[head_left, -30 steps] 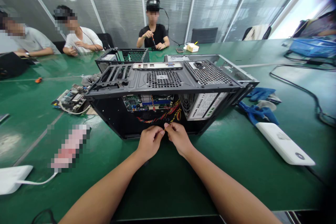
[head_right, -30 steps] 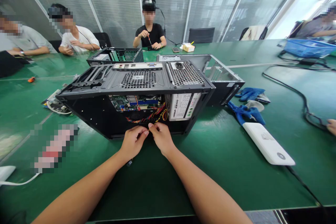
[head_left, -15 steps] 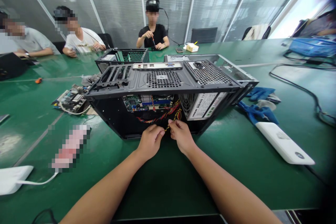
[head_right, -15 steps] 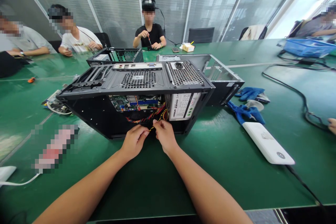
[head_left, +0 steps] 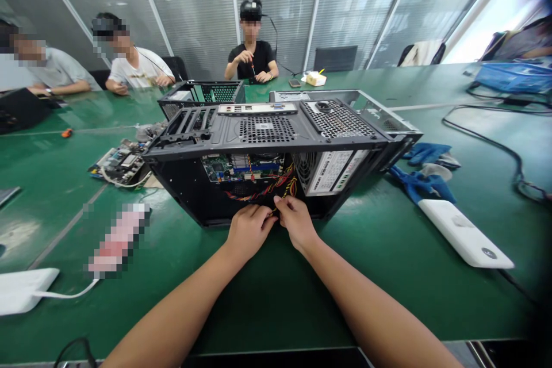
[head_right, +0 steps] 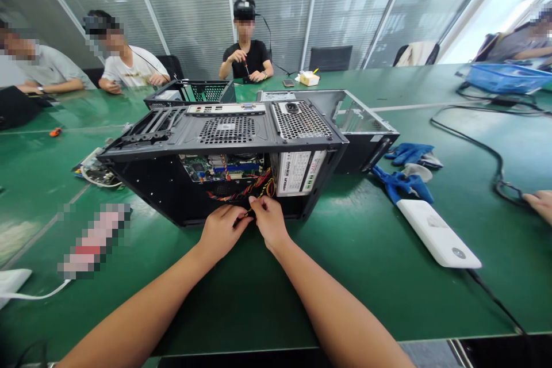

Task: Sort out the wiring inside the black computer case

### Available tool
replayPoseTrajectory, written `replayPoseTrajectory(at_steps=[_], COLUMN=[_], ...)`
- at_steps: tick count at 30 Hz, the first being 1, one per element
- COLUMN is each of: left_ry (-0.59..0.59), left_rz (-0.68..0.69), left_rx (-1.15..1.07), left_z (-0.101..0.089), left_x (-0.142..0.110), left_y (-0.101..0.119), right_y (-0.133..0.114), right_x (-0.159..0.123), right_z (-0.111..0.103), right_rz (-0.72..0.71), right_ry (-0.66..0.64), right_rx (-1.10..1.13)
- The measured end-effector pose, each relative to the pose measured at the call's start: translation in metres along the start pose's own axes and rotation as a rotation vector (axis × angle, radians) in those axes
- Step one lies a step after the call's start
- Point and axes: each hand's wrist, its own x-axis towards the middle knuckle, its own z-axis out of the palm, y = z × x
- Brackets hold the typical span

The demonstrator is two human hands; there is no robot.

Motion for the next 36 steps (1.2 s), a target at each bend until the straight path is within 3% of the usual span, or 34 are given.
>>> replayPoseTrajectory(at_steps=[6,12,17,22,25,30,36], left_ry=[-0.041,-0.093,-0.208,-0.28,-0.308,-0.193,-0.143], left_rz=[-0.064,-0.259,-0.436,-0.503,-0.464,-0.208,-0.163], left_rx=[-0.021,-0.271,-0.578,-0.719,-0.66,-0.335,-0.116], left_z=[-0.003,-0.006,-0.007,-0.008,-0.012,-0.017,-0.014], left_x=[0.005,0.012,0.018,0.02,0.024,0.028,0.023], left_y=[0.003,0.003,0.0,0.0,0.001,0.003,0.007], right_y=[-0.004,-0.007,-0.007,-0.009,-0.009,-0.011,-0.013], right_x=[-0.001,0.001,0.003,0.002,0.002,0.001,-0.001], right_z=[-0.001,-0.002,-0.003,-0.001,0.001,0.001,0.002], right_rz=[0.019,0.094,0.124,0.136,0.147,0.151,0.137], right_ry=[-0.012,-0.068,-0.102,-0.038,0.0,0.006,0.019], right_rx=[0.022,0.093,0.163,0.222,0.267,0.249,0.208])
